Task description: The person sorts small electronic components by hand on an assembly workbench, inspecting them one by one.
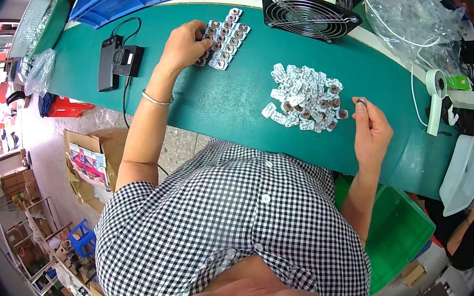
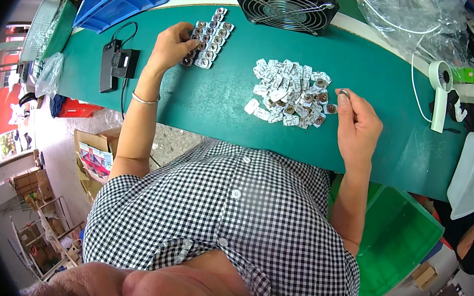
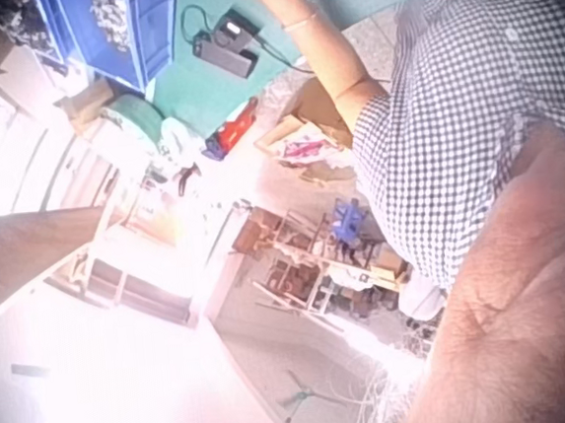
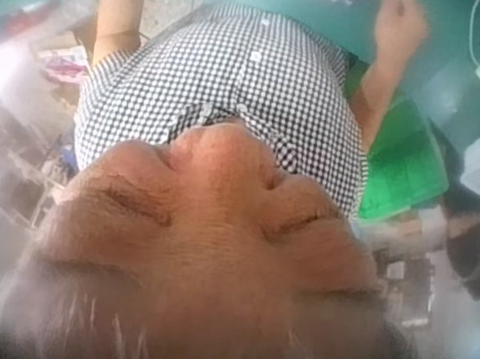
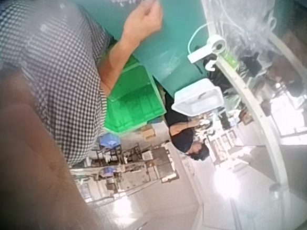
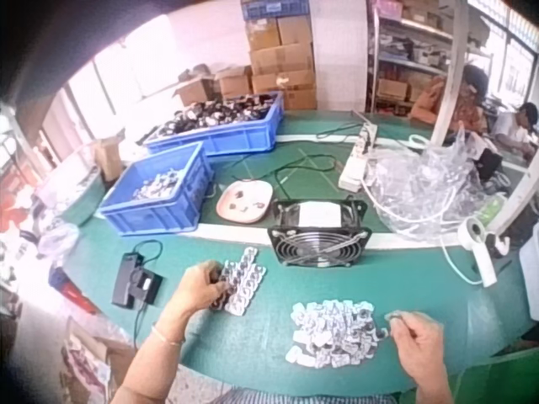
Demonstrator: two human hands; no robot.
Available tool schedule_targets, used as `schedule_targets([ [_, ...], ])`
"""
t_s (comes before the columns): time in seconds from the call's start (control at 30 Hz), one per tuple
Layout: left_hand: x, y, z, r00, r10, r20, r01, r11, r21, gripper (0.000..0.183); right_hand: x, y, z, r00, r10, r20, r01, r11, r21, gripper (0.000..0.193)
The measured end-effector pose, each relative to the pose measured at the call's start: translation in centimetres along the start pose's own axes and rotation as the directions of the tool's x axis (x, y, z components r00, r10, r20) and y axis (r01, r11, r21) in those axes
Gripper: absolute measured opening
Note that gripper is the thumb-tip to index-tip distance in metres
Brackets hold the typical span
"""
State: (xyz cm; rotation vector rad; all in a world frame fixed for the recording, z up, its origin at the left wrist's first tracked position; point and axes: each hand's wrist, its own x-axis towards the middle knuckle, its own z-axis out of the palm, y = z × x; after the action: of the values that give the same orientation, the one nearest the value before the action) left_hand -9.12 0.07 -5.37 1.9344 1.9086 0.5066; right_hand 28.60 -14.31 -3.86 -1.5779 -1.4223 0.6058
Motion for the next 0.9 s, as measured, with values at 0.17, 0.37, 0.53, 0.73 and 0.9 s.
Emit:
schedule_targets([
  [0.17,0.5,-0.1,-0.3,0.999,0.015,0.05,-0.016,1.0,0.008,0.035,0.1,-0.6,0.8,1.0,-0.021,0.01,0.02,0.997,0.075,0.018],
  [0.37,-0.3,0.9,-2.1,0.997,-0.033,-0.063,0.025,0.992,-0.127,0.015,0.2,-0.1,0.5,1.0,-0.009,0.019,0.008,0.996,0.093,0.018],
  [0.53,-2.2,5.3,-3.7,0.94,0.334,0.075,-0.067,0.393,-0.917,0.014,0.0,0.1,1.2,0.999,-0.03,0.028,0.026,0.99,0.135,0.017],
  [0.73,-4.7,11.0,-2.7,0.858,0.495,0.138,0.077,0.142,-0.987,0.035,0.3,-3.4,1.8,0.985,-0.054,0.165,0.004,0.958,0.287,0.017],
  [0.9,-5.5,12.7,-2.1,0.781,0.581,0.229,0.058,0.298,-0.953,0.031,0.5,-5.6,1.5,0.962,-0.012,0.273,-0.099,0.915,0.39,0.018],
])
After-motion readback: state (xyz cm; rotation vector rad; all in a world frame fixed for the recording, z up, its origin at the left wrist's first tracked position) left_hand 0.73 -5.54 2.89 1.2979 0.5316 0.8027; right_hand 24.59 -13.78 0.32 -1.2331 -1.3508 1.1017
